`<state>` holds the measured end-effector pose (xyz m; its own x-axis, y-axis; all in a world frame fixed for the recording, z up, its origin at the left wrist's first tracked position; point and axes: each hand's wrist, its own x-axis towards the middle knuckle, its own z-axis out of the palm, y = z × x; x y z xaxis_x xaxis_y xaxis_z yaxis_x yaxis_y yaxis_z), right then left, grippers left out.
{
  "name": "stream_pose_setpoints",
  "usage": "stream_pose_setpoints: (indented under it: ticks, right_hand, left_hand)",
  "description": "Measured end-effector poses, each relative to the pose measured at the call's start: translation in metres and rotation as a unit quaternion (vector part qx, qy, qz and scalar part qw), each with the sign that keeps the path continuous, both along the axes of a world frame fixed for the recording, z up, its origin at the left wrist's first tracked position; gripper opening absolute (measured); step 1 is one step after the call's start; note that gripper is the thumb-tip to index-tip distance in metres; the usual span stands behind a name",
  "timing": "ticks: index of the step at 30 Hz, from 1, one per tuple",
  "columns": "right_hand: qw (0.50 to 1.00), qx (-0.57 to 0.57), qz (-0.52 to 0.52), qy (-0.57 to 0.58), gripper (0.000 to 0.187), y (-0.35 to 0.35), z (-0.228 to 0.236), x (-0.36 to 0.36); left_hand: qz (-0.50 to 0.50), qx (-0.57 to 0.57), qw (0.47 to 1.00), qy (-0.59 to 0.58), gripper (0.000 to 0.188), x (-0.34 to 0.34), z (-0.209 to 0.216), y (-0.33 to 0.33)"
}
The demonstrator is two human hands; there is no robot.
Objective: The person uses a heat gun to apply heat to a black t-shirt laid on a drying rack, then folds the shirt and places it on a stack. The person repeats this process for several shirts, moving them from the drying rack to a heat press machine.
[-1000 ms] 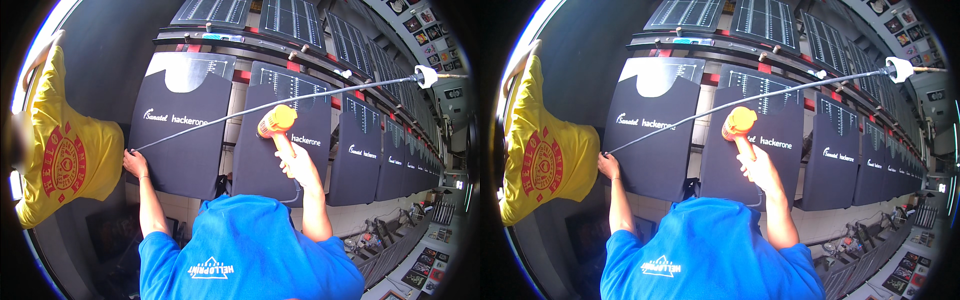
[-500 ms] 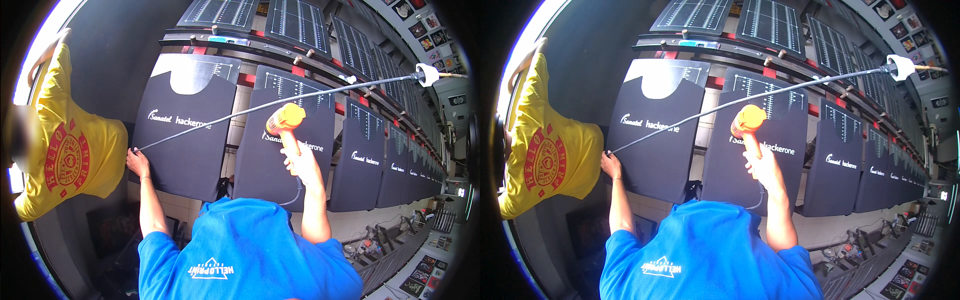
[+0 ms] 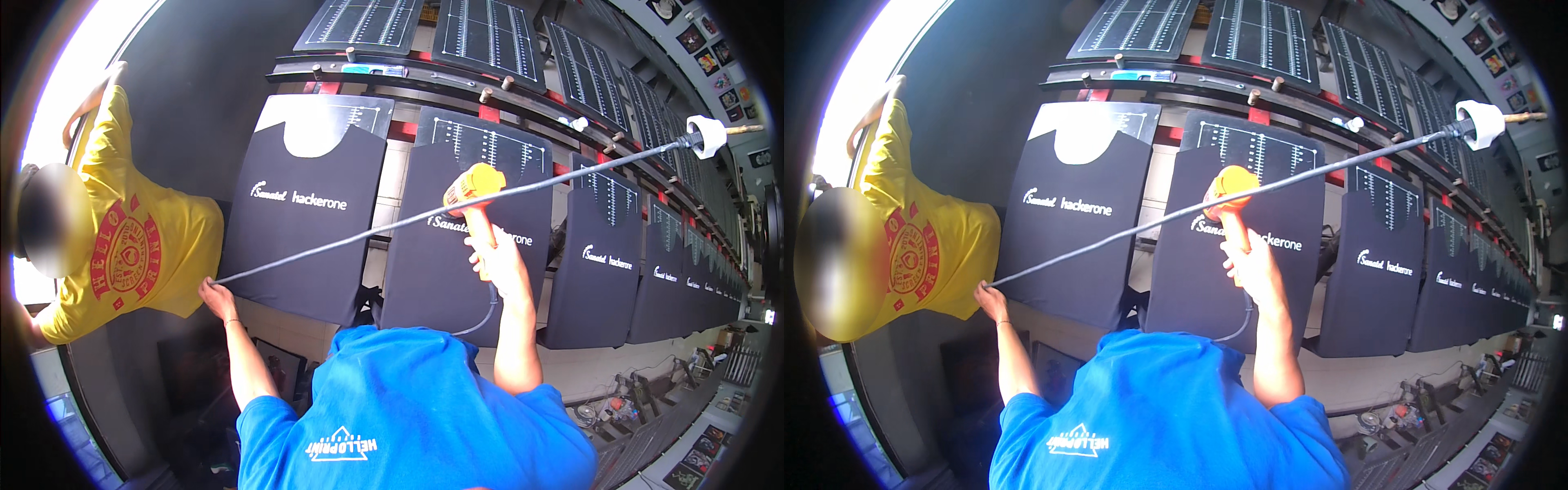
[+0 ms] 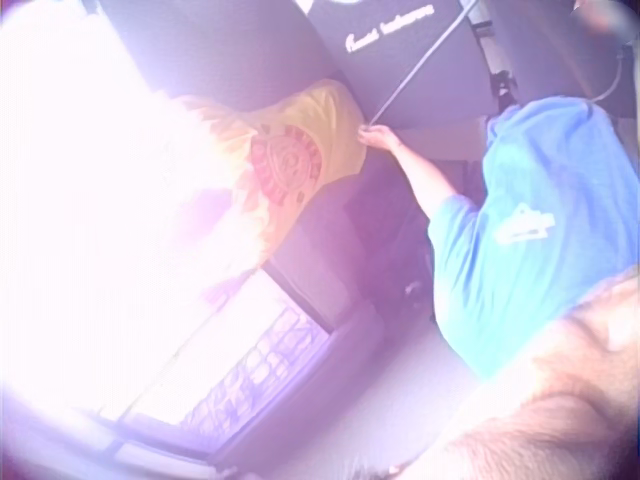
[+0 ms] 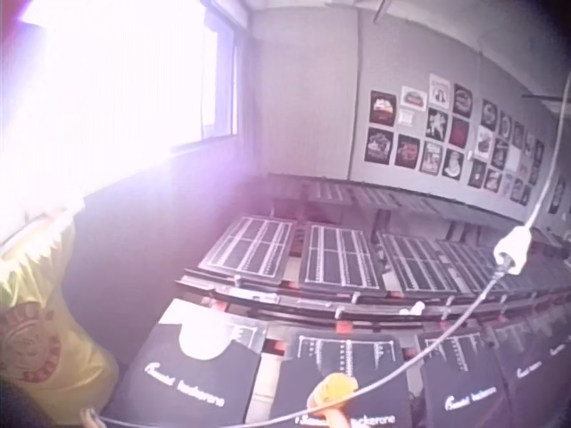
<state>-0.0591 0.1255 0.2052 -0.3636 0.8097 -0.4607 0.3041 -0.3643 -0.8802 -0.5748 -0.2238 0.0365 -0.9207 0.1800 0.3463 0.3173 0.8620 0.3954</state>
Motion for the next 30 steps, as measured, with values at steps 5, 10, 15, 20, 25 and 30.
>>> stream_pose_setpoints:
  ticks: [5,10,15,20,25,30]
  right_hand:
    - [0.999,0.015,-0.042,0.02,0.028,-0.009,0.008,-0.001]
    - [0.998,0.01,-0.037,0.039,0.03,-0.009,-0.009,0.002]
    - [0.997,-0.017,-0.063,0.035,0.042,-0.017,-0.001,-0.007]
    - [0.989,-0.014,-0.141,0.044,0.036,-0.048,0.012,-0.05]
    - [0.99,-0.09,-0.096,0.055,0.044,-0.106,0.032,-0.125]
    - [0.987,-0.159,-0.015,-0.025,0.057,-0.109,0.048,-0.214]
  left_hand:
    - [0.031,-0.03,0.999,-0.003,0.035,0.008,0.019,-0.045]
    - [0.026,-0.032,0.999,-0.012,0.034,0.005,0.026,-0.063]
    - [-0.055,-0.057,0.997,0.002,0.03,-0.013,0.008,-0.072]
    - [-0.127,-0.076,0.987,-0.058,0.027,-0.034,-0.001,-0.058]
    - [-0.188,0.01,0.981,-0.049,0.026,-0.074,-0.025,-0.056]
    - [-0.161,0.126,0.967,-0.154,0.028,-0.082,-0.021,-0.021]
